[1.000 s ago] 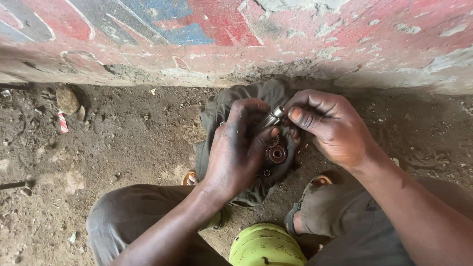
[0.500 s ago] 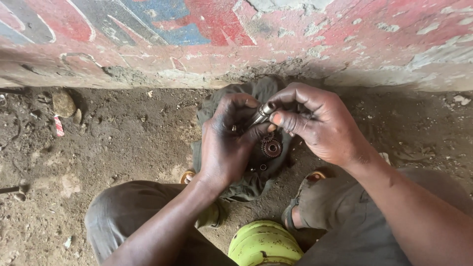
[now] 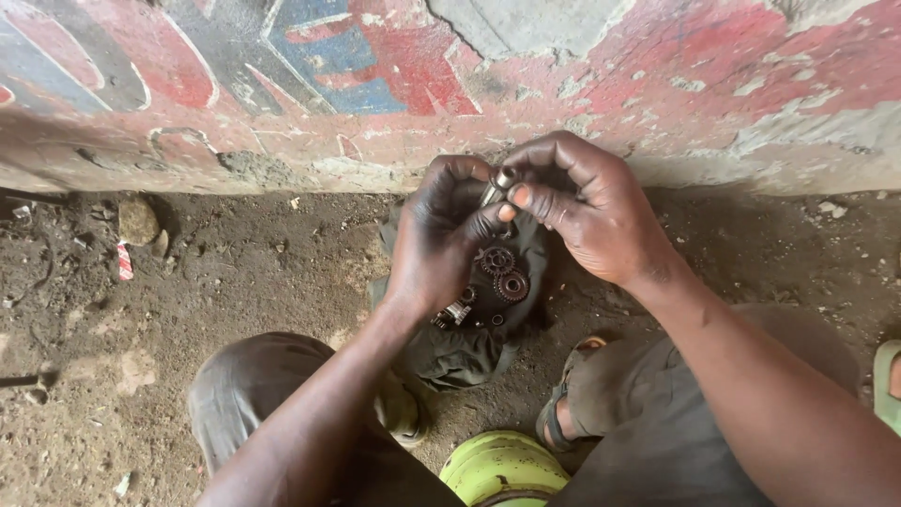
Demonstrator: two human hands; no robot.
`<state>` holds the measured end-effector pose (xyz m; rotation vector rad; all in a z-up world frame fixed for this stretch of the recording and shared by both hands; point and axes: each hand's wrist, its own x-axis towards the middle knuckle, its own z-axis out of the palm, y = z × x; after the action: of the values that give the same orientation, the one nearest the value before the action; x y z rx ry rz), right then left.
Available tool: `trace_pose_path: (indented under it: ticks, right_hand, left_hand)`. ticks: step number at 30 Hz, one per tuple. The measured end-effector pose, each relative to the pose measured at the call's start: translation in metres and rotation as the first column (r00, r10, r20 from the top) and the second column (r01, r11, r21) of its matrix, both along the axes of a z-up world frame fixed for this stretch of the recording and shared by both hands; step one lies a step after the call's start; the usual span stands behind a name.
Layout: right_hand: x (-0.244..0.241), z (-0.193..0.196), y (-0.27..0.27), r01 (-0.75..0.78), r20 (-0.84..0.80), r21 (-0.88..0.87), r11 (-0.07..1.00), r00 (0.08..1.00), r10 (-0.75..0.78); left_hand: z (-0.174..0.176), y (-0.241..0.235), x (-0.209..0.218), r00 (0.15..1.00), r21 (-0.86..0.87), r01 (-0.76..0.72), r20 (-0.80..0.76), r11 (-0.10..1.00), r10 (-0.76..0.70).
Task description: Reassembling a motorcycle gearbox shaft by sliding gears and spacers onto it in sequence.
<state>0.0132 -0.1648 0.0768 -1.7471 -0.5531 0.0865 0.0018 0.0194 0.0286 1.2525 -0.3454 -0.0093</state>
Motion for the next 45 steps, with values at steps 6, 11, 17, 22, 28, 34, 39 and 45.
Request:
trace_pose_path:
  ticks: [6, 11, 17, 22, 28, 34, 39, 45]
  right_hand:
    - [0.006, 0.017, -0.005, -0.017, 0.223, -0.172, 0.985, 0.973, 0.056]
    - [-0.002, 0.013, -0.010, 0.026, 0.154, -0.164, 0.986, 0.988, 0.000]
    - [0.007, -0.016, -0.029, 0.067, 0.040, 0.065, 0.996, 0.997, -0.070]
    - [0.008, -0.014, -0.030, 0.074, -0.054, 0.114, 0.991, 0.996, -0.068]
    - [0.007, -0.025, -0.038, 0.061, -0.238, 0.221, 0.973, 0.971, -0.007]
    - [0.003, -0.014, -0.028, -0.023, -0.255, 0.334, 0.942, 0.960, 0.113]
    - [-0.001, -0.016, -0.024, 0.022, -0.309, 0.283, 0.959, 0.948, 0.069]
    - [-0.006, -0.010, -0.014, -0.004, -0.267, 0.247, 0.969, 0.961, 0.072]
  left_hand:
    - [0.018, 0.000, 0.000, 0.996, 0.000, 0.067, -0.053, 0.998, -0.067]
    - [0.028, -0.007, 0.004, 0.995, 0.091, 0.013, -0.096, 0.996, -0.005]
    - [0.010, -0.013, 0.008, 0.979, 0.338, -0.089, 0.201, 0.937, 0.021]
    - [0.019, -0.014, 0.010, 0.991, 0.269, -0.039, 0.136, 0.962, 0.002]
    - [-0.003, -0.012, 0.009, 0.974, -0.082, 0.224, -0.024, 0.971, -0.227]
    - [0.009, -0.009, 0.000, 0.948, -0.304, 0.301, -0.010, 0.904, -0.318]
    - [0.004, -0.012, 0.002, 0.975, -0.212, 0.223, 0.037, 0.952, -0.220]
    - [-0.003, -0.012, -0.001, 0.970, -0.259, 0.149, -0.148, 0.954, -0.191]
